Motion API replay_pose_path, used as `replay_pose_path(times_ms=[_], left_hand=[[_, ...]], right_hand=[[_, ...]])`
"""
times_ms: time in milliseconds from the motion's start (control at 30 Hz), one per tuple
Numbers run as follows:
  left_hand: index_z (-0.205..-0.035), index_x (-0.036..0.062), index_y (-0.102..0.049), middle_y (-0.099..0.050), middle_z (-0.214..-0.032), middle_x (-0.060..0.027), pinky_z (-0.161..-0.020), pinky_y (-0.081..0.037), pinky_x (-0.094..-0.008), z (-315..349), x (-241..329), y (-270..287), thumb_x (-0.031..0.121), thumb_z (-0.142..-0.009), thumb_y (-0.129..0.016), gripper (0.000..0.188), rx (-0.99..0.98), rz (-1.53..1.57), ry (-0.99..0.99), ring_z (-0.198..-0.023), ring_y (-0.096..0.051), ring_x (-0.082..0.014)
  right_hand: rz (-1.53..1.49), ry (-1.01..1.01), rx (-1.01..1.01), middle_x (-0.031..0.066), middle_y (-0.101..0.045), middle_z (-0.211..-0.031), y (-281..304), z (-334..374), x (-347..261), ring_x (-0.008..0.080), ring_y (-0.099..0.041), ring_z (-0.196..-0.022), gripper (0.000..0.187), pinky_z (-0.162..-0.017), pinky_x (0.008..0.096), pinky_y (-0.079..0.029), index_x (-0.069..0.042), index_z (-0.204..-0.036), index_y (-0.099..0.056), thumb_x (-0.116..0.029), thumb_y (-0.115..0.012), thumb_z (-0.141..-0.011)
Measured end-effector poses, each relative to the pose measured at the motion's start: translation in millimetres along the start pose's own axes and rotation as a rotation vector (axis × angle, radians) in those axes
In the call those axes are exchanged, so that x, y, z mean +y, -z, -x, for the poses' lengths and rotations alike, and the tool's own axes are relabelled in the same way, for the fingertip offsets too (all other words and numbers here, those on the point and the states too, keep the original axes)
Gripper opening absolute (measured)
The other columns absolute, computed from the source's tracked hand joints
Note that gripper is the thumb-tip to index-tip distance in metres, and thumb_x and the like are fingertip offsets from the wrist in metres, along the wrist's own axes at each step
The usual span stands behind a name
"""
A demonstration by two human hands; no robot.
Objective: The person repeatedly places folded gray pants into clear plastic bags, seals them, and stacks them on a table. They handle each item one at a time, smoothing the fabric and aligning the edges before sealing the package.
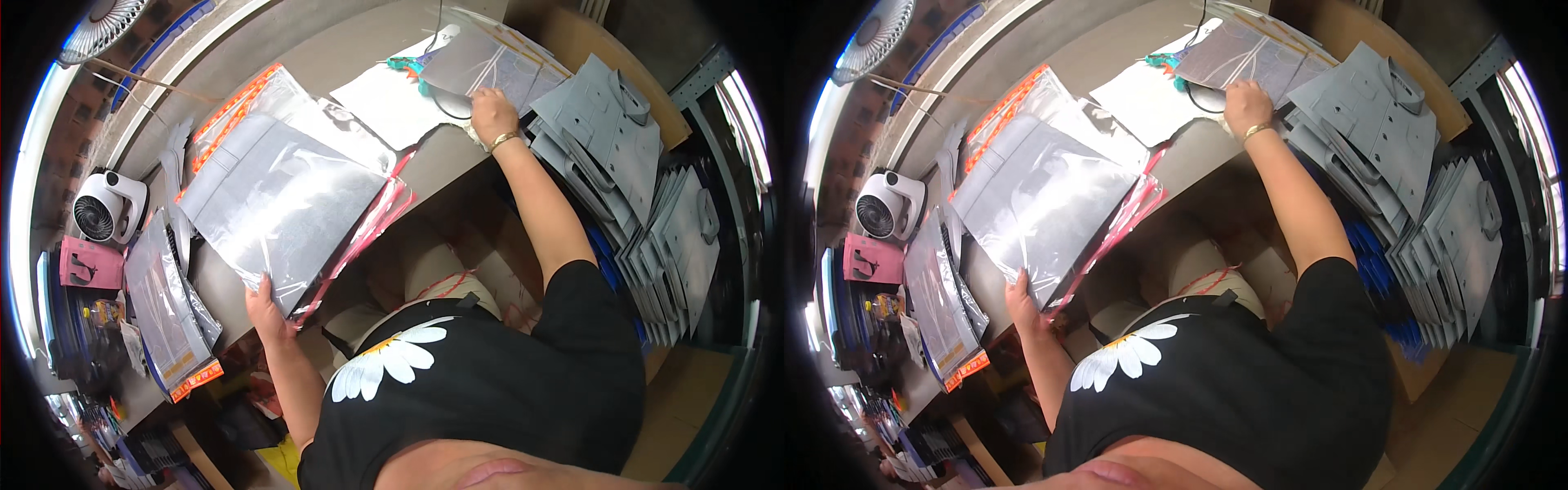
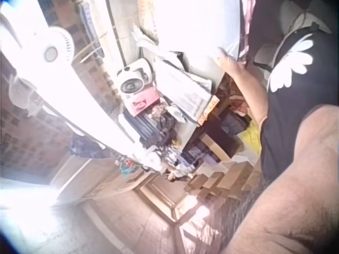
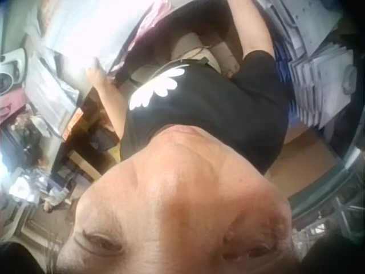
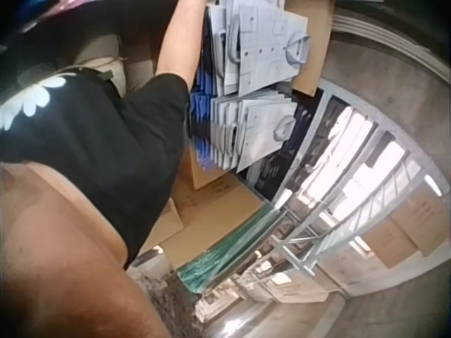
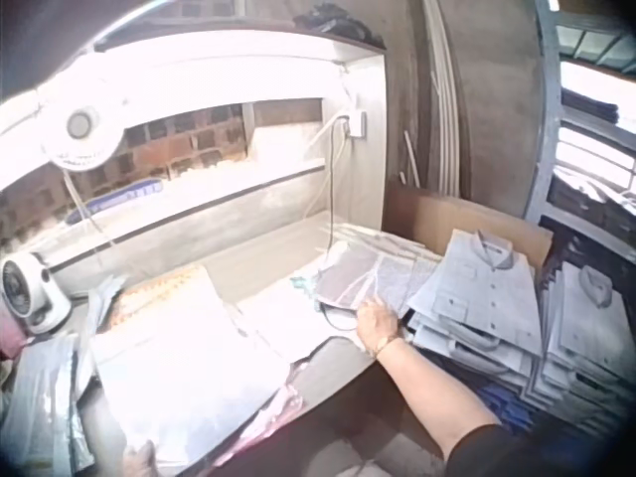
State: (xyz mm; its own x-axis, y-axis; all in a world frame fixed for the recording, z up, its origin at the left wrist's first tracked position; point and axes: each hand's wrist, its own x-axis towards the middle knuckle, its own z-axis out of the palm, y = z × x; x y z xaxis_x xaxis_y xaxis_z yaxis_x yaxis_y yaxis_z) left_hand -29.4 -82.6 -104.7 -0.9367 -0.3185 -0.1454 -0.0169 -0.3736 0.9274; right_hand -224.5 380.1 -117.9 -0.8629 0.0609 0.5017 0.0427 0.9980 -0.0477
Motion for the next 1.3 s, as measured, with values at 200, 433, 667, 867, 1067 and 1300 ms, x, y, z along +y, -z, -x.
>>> replay_pose_path(times_ms=[200,433,667,867,1067,1300], left_hand=[[-0.145,-0.004,-0.013,-0.015,-0.149,-0.0222,-0.11,-0.026,-0.0419,9.8,-1.1,-5.1,0.005,-0.083,-0.063,0.08,0.202,-0.636,-0.4,-0.137,-0.021,-0.0338],[-0.124,0.0113,-0.059,-0.049,-0.132,-0.0159,-0.101,-0.034,-0.042,-9.0,-6.1,-36.8,0.021,-0.074,-0.075,0.054,-0.461,-1.303,-0.697,-0.123,-0.044,-0.0349],[-0.098,0.0099,-0.072,-0.059,-0.113,-0.0112,-0.09,-0.041,-0.0404,-12.2,-23.7,-35.0,0.017,-0.077,-0.071,0.021,-0.299,-1.338,-0.816,-0.106,-0.052,-0.0304],[-0.088,0.0023,-0.071,-0.057,-0.081,-0.0105,-0.071,-0.046,-0.035,-12.9,-17.0,-48.3,0.011,-0.083,-0.065,0.012,-0.206,-1.221,-0.745,-0.078,-0.056,-0.0242],[-0.091,0.0001,-0.07,-0.054,-0.077,-0.006,-0.065,-0.041,-0.0259,-20.1,-3.1,-44.1,0.013,-0.089,-0.062,0.015,-0.161,-0.923,-0.384,-0.072,-0.051,-0.0128],[-0.095,0.0008,-0.07,-0.052,-0.074,-0.0036,-0.061,-0.037,-0.0249,-18.3,20.9,-54.7,0.012,-0.089,-0.062,0.015,-0.323,-0.936,-0.428,-0.067,-0.045,-0.0105]], right_hand=[[-0.365,0.226,0.239,0.0078,-0.067,-0.085,51.3,19.5,-15.3,0.0285,-0.062,-0.084,0.009,-0.074,0.0379,-0.051,-0.008,-0.084,-0.066,-0.008,-0.06,-0.077],[-0.569,0.621,0.065,0.0134,-0.062,-0.109,108.9,119.5,-64.8,0.0311,-0.057,-0.104,0.026,-0.089,0.0406,-0.046,-0.006,-0.094,-0.067,-0.006,-0.069,-0.068],[-1.886,-0.818,-0.257,0.015,-0.048,-0.132,65.7,211.7,-56.1,0.0251,-0.05,-0.116,0.064,-0.097,0.0405,-0.039,-0.002,-0.139,-0.034,-0.034,-0.053,-0.086],[-1.885,-0.818,-0.576,0.0112,-0.064,-0.103,47.0,186.2,-85.4,0.0223,-0.064,-0.079,0.035,-0.064,0.0353,-0.053,-0.003,-0.116,-0.055,-0.028,-0.054,-0.092],[-2.144,-0.933,-0.771,0.0178,-0.056,-0.124,126.9,206.0,-25.7,0.0254,-0.057,-0.112,0.04,-0.097,0.0405,-0.045,0.007,-0.127,-0.046,-0.011,-0.05,-0.091],[-2.082,-0.995,-0.924,0.0177,-0.061,-0.116,168.1,252.7,-31.3,0.0248,-0.062,-0.103,0.036,-0.091,0.0363,-0.049,0.009,-0.121,-0.051,-0.01,-0.052,-0.09]])
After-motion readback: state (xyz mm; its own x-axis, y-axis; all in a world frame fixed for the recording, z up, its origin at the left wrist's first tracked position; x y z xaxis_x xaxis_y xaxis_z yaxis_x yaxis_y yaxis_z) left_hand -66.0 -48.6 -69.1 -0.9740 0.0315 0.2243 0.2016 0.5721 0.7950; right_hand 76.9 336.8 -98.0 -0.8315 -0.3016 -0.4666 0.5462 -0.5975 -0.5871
